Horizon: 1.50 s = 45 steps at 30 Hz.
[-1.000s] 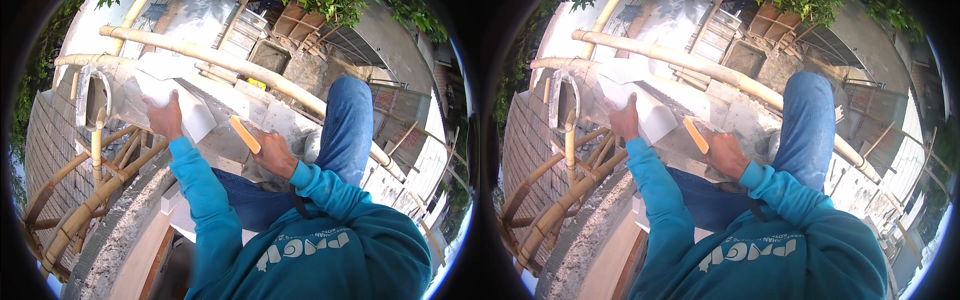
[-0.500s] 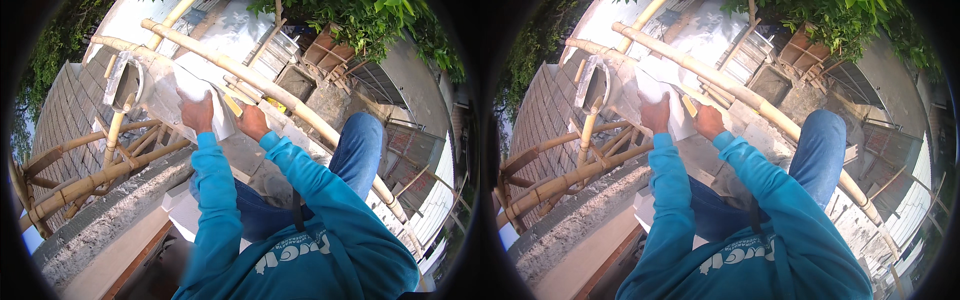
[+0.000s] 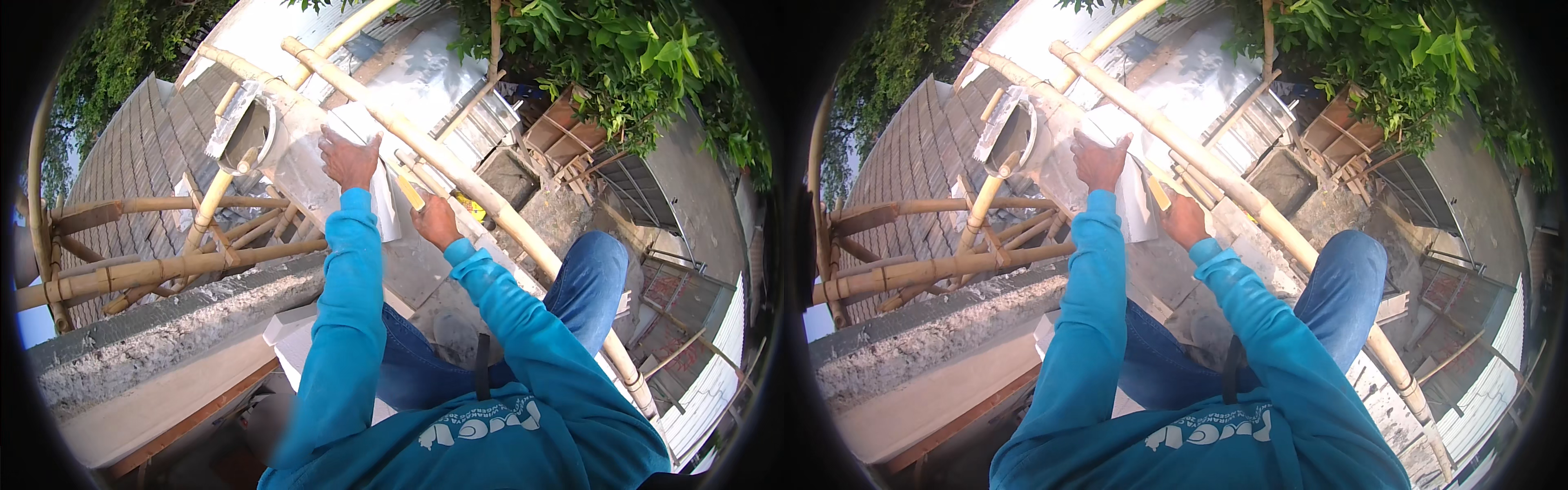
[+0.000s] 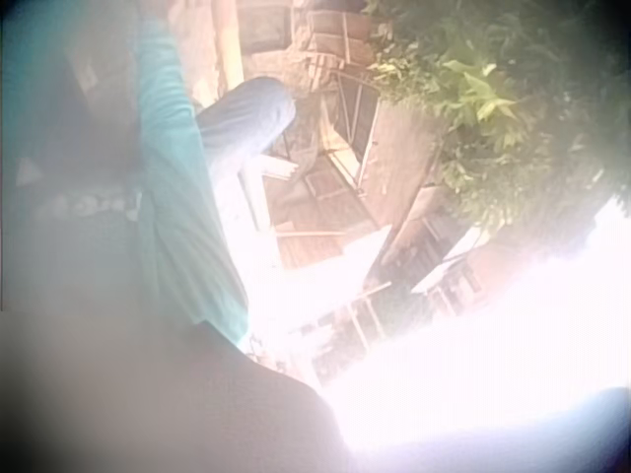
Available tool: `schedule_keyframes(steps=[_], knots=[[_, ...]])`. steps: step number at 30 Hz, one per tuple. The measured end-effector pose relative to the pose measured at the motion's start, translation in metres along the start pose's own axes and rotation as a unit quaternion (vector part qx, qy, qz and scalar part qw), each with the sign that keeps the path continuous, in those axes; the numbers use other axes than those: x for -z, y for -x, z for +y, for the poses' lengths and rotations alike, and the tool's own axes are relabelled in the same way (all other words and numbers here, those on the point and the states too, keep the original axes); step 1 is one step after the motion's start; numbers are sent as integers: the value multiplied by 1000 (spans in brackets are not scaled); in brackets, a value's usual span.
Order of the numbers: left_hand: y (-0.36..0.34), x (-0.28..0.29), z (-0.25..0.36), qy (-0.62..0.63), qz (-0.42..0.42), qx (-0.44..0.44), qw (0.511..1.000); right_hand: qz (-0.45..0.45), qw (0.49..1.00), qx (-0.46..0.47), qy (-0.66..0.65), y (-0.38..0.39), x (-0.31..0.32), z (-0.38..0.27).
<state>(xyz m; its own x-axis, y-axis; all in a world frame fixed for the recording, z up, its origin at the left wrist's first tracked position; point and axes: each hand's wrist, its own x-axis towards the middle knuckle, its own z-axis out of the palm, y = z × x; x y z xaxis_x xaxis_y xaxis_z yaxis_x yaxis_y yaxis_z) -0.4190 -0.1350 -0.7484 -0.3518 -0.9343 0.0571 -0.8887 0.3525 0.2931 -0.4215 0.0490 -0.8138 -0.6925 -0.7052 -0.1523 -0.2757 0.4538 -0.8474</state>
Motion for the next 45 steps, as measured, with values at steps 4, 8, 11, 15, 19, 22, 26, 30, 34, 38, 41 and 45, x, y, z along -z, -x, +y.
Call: schedule_keyframes(steps=[4,8,11,15,19,22,26,30,34,38,41,45], knots=[[-21,-6,6,-43,-53,19,997,3,1000,0,-1,1,-4,5],[-30,-11,5,-89,-66,42,993,21,1000,18,7,4,-12,10],[-36,-15,5,-121,-45,40,991,-33,999,-8,30,-3,-13,5],[-41,-16,2,-98,-48,39,993,-73,995,-53,37,-1,2,-14],[-41,-12,0,-99,-42,17,994,-92,992,-76,45,58,42,-29],[-38,-11,1,-93,-47,19,994,-82,991,-100,36,121,71,-31],[-31,-13,5,-85,-40,14,995,-74,991,-107,40,125,65,-21],[-25,-20,13,-109,-48,-6,993,-42,993,-95,49,23,13,1],[-28,-18,15,-106,-47,4,993,-25,995,-86,46,-1,9,-2],[-36,-10,1,-84,-42,16,995,-126,983,-136,5,98,66,-37],[-33,-16,-4,-81,-30,-4,996,-82,987,-134,15,116,75,-39],[-26,-24,7,-109,-23,-15,994,-14,998,-59,32,23,5,-3]])
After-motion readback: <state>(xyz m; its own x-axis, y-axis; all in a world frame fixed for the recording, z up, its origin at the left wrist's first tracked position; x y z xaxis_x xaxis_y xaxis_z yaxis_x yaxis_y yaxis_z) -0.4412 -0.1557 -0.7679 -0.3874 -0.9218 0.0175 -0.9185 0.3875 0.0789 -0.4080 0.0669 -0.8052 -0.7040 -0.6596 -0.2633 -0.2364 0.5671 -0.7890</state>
